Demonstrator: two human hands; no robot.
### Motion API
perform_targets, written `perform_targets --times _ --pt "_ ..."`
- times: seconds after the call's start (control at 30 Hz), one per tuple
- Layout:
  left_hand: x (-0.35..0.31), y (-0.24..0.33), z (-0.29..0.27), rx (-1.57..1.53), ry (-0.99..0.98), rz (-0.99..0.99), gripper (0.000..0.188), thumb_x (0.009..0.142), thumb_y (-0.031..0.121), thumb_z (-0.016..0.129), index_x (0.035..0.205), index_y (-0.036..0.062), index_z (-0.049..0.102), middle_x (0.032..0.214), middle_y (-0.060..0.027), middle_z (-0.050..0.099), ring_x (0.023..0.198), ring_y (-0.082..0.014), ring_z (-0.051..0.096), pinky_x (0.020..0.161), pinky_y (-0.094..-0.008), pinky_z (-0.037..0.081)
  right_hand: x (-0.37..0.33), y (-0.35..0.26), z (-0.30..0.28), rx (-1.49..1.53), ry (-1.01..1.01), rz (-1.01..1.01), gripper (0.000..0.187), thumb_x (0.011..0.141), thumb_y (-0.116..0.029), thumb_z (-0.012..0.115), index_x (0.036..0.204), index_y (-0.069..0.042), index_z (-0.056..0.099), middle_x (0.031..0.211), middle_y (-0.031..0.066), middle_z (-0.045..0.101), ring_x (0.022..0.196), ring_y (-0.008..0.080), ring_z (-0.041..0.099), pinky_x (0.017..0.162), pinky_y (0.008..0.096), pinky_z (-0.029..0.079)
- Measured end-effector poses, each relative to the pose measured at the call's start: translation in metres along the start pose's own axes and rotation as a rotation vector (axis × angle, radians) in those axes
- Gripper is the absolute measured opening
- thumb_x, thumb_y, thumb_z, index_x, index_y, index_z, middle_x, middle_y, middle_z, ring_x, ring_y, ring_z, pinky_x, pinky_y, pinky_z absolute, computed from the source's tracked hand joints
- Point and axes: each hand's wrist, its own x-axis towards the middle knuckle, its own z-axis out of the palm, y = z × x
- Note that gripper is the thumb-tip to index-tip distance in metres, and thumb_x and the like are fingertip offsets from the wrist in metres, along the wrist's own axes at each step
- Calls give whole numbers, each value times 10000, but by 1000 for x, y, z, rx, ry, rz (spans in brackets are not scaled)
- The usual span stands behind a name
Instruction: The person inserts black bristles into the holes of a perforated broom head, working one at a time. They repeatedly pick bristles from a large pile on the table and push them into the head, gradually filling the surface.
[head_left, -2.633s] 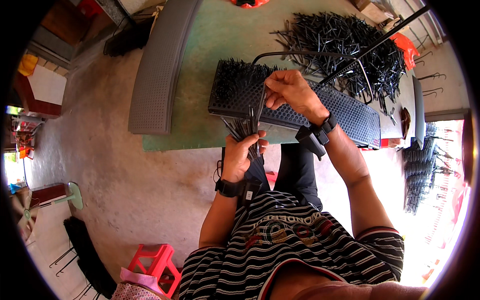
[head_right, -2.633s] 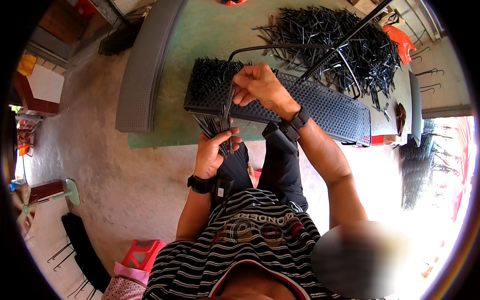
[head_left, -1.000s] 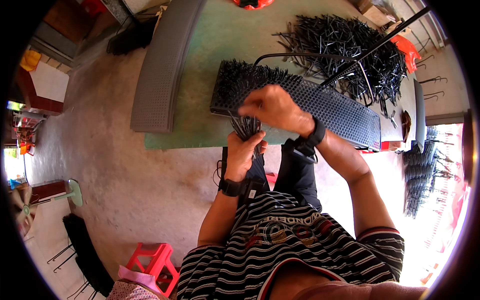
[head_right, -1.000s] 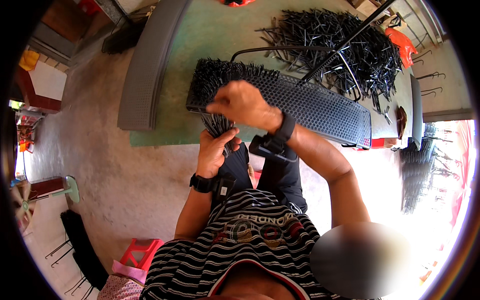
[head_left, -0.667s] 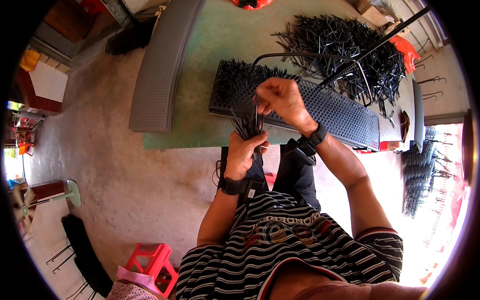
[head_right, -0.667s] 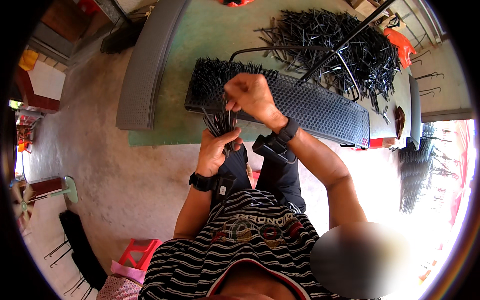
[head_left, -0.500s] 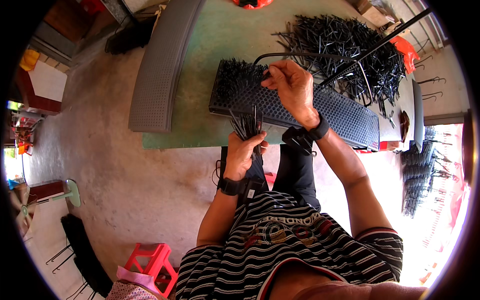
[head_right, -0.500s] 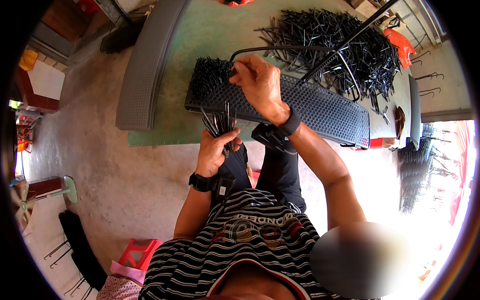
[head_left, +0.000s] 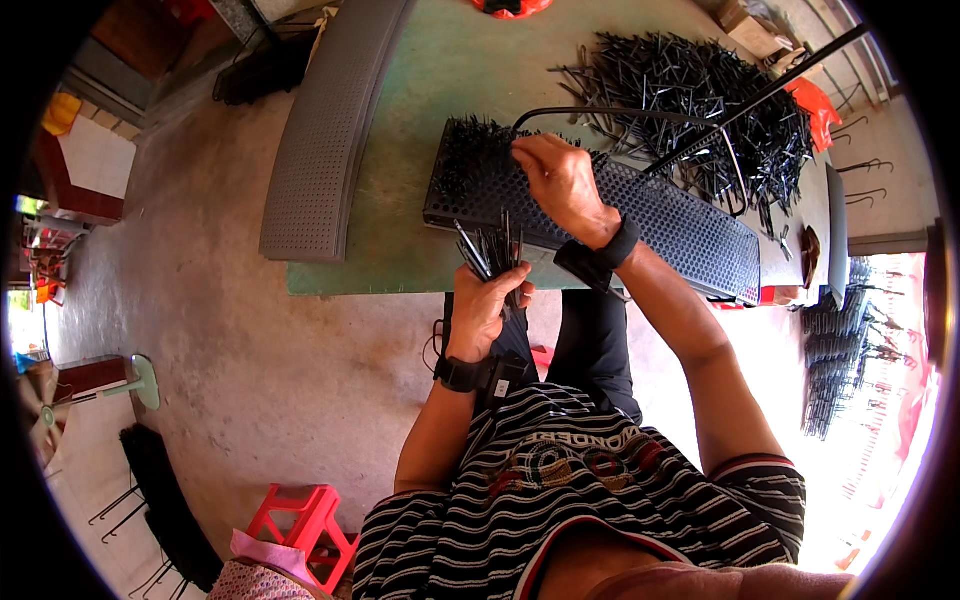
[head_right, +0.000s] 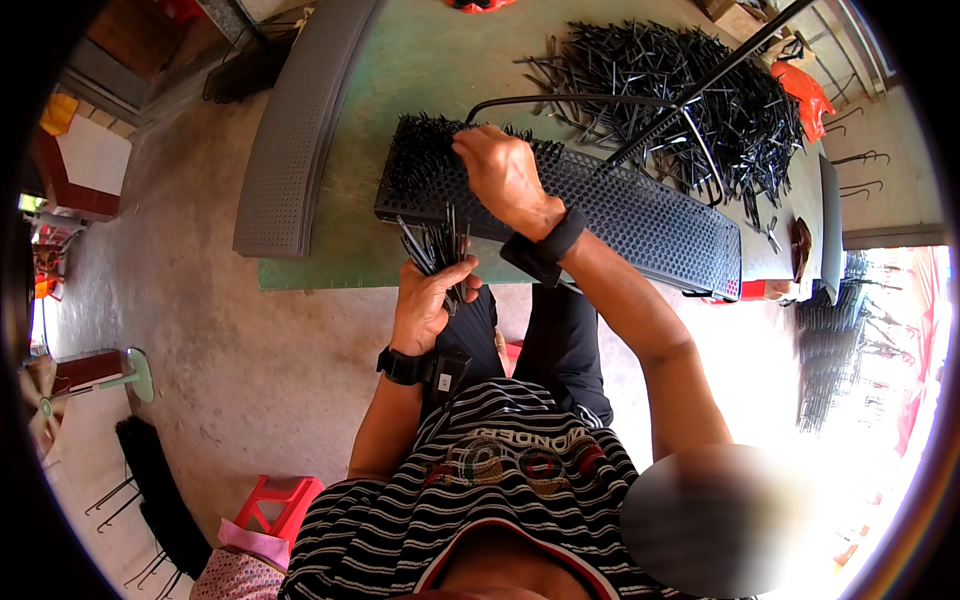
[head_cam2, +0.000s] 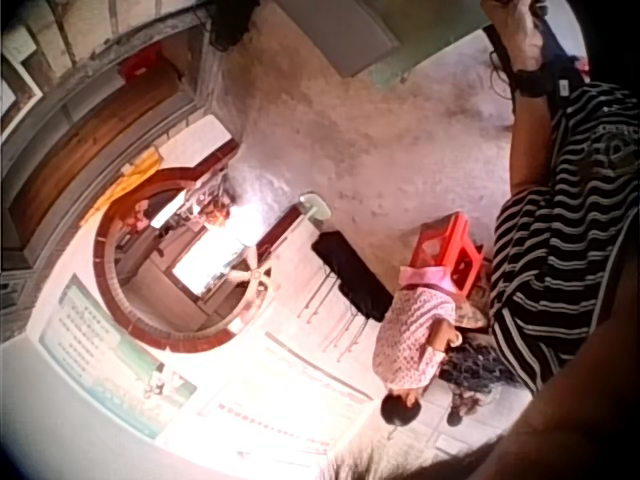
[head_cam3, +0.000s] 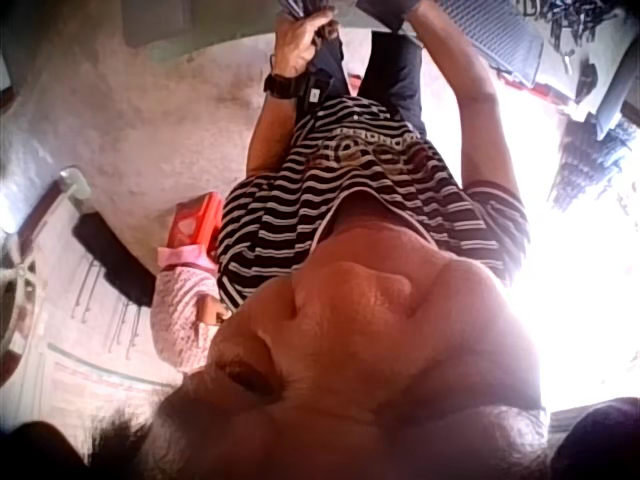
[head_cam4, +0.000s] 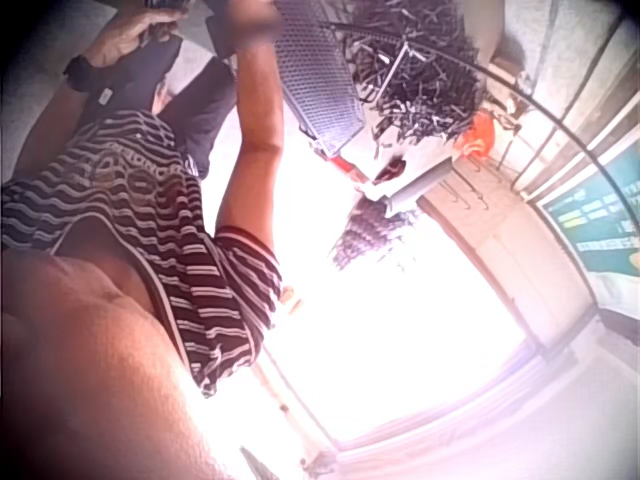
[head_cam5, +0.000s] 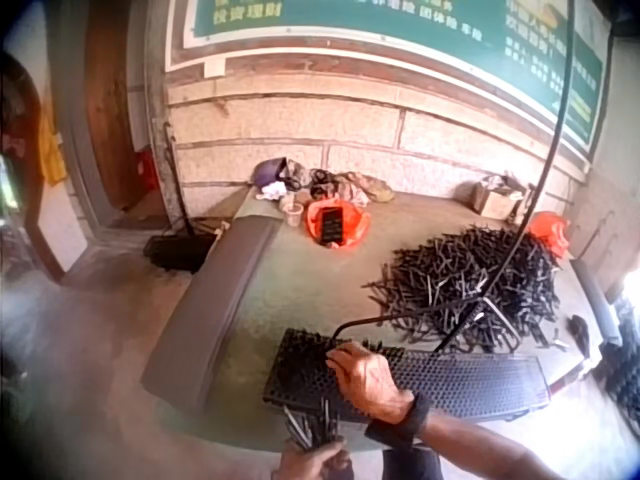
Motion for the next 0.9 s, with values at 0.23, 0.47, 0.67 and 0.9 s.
perform_targets --times 0.23,0.47,0.67,0.9 --pt "3 -4 -1 38 -35 28 176 759 -8 687 916 -41 613 794 -107 647 590 -192 624 482 -291 487 -4 -35 -17 -1 -292 15 135 754 -146 667 835 -39 678 818 119 629 751 306 616 612 363 501" --pt "2 -3 6 38 -117 -6 152 758 1 699 880 -29 614 774 -89 638 592 -183 624 471 -277 473 -11 -23 -18 409 -454 370 140 762 -109 650 833 9 671 764 124 665 649 192 646 590 303 508" --pt "2 -5 3 73 -92 -22 175 761 5 694 907 -23 602 785 -94 644 590 -179 618 478 -275 475 -6 -27 -21 679 -28 560 120 855 -35 565 945 44 578 740 97 653 616 126 648 523 239 506" --pt "-1 -5 2 66 -99 18 160 769 5 680 906 -19 601 797 -94 649 600 -177 619 495 -282 478 -5 -25 -10 262 127 126 123 862 -8 560 980 5 527 744 125 636 655 186 673 530 276 509"
